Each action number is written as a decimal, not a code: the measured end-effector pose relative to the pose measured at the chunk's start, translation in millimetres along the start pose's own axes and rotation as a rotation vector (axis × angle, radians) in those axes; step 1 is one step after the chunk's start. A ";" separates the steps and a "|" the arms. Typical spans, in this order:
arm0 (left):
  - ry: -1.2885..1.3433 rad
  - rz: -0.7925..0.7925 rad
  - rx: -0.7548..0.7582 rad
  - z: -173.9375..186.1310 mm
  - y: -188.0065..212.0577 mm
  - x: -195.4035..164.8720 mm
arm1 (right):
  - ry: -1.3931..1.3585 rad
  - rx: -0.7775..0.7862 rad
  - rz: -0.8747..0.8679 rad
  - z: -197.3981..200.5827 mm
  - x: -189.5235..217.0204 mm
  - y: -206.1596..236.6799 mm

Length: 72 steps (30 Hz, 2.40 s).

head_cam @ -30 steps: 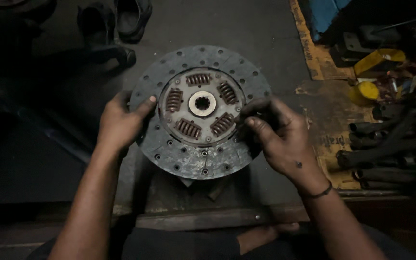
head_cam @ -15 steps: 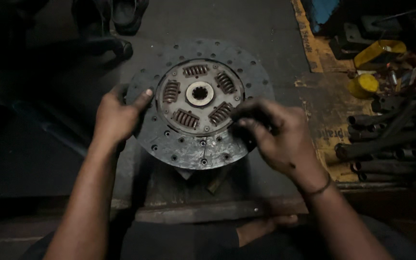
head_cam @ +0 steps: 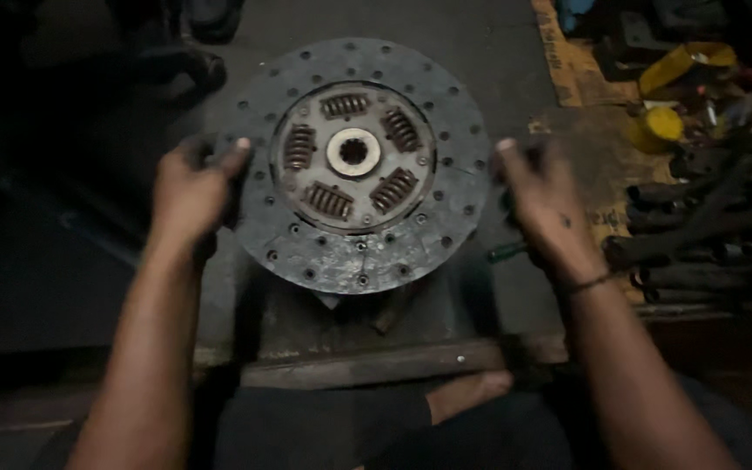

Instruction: The person works on a clutch pressure plate assembly, using a hammer and a metal punch to drive out pins from the plate. The person repeatedly positions the punch and strikes it with the hammer, occasionally repositioning the assembly.

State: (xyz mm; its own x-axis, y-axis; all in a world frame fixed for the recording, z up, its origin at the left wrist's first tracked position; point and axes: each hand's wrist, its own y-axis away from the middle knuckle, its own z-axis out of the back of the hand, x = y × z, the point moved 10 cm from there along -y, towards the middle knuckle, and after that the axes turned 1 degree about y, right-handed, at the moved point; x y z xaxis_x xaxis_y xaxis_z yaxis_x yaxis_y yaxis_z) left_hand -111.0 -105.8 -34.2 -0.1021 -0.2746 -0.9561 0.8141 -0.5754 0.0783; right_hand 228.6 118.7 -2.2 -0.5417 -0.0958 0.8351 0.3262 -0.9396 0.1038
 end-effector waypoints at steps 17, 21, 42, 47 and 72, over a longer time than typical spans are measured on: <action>0.546 -0.676 0.303 26.7 40.4 -83.7 | -0.126 0.229 0.960 17.9 135.2 118.8; 0.956 -0.509 0.370 41.2 34.1 -64.7 | -0.032 0.131 1.094 25.0 160.3 144.0; 1.595 -0.128 0.719 37.2 -5.6 37.8 | 0.539 -0.153 1.240 -45.8 83.6 103.0; 1.469 -0.092 0.613 29.3 -23.0 58.2 | 0.587 -0.121 1.225 -44.1 79.8 97.4; 0.927 -0.389 0.404 16.6 -34.7 49.3 | 0.599 -0.116 1.121 -46.0 70.2 79.9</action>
State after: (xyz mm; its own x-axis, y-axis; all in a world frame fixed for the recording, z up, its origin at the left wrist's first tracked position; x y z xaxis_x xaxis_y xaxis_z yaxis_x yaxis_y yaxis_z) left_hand -153.8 -112.2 -79.3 0.2975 0.5732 -0.7635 0.5533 -0.7553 -0.3514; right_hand 181.0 21.7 39.9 -0.2881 -0.9559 0.0577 0.7767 -0.2685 -0.5698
